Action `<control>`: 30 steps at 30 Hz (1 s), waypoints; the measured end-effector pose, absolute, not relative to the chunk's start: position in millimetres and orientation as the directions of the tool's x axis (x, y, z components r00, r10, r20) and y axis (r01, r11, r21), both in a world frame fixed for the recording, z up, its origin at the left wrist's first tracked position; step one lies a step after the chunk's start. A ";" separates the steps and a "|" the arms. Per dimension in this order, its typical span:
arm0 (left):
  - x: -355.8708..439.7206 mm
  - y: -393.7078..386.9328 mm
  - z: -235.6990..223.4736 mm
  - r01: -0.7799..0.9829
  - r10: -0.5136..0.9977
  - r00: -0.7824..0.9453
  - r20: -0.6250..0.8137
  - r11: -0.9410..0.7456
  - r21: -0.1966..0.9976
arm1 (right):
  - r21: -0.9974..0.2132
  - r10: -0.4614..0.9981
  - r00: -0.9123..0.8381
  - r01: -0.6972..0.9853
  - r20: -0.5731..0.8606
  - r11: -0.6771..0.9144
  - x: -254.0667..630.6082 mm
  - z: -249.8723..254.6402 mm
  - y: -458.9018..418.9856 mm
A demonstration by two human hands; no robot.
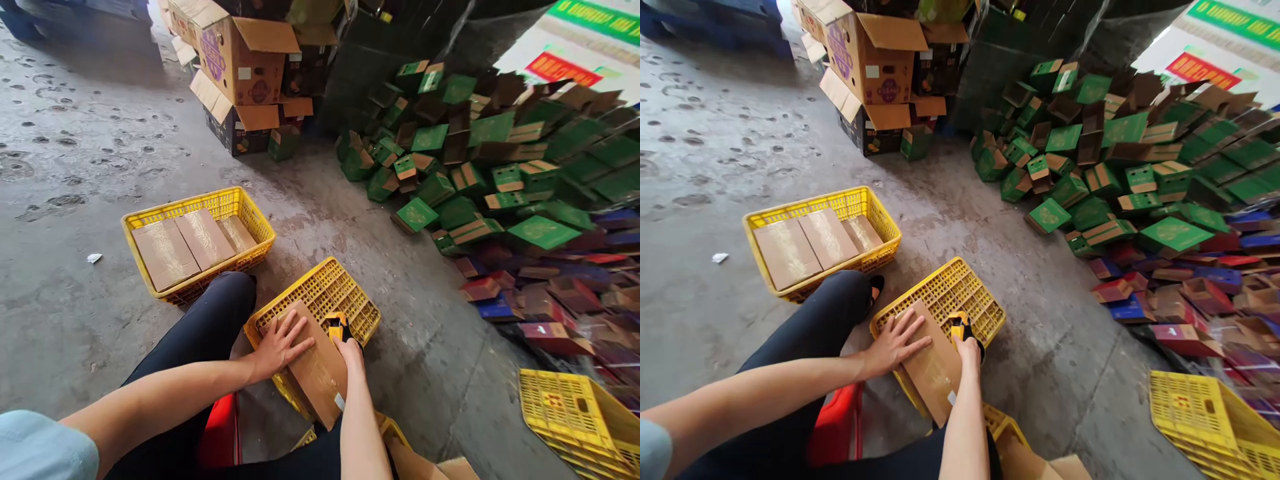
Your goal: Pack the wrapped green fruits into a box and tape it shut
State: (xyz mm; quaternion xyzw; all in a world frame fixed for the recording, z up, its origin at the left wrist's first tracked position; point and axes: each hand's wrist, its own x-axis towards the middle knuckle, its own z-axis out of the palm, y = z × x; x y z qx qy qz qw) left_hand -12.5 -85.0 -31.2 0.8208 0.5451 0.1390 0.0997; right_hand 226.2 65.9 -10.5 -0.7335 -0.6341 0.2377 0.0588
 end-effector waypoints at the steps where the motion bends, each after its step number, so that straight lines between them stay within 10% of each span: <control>1: -12.3 -84.4 -29.7 0.867 0.922 0.371 0.110 -0.386 0.315 | -0.345 0.940 0.124 0.908 -0.317 -0.236 225.1 -11.5 66.7; 10: -14.0 -81.9 -21.9 0.853 0.923 0.378 0.068 -0.376 0.362 | -0.161 0.892 0.307 0.913 -0.333 -0.375 196.5 34.9 67.3; 17: -15.9 -81.3 -19.0 0.842 0.923 0.377 0.070 -0.374 0.388 | -0.703 0.922 -0.068 0.669 -0.382 -0.242 190.0 86.4 19.3; 30: -24.8 -80.8 -1.3 0.816 0.915 0.404 0.019 -0.369 0.445 | -0.746 0.838 -0.267 0.627 -0.475 -0.224 173.5 93.4 -8.7</control>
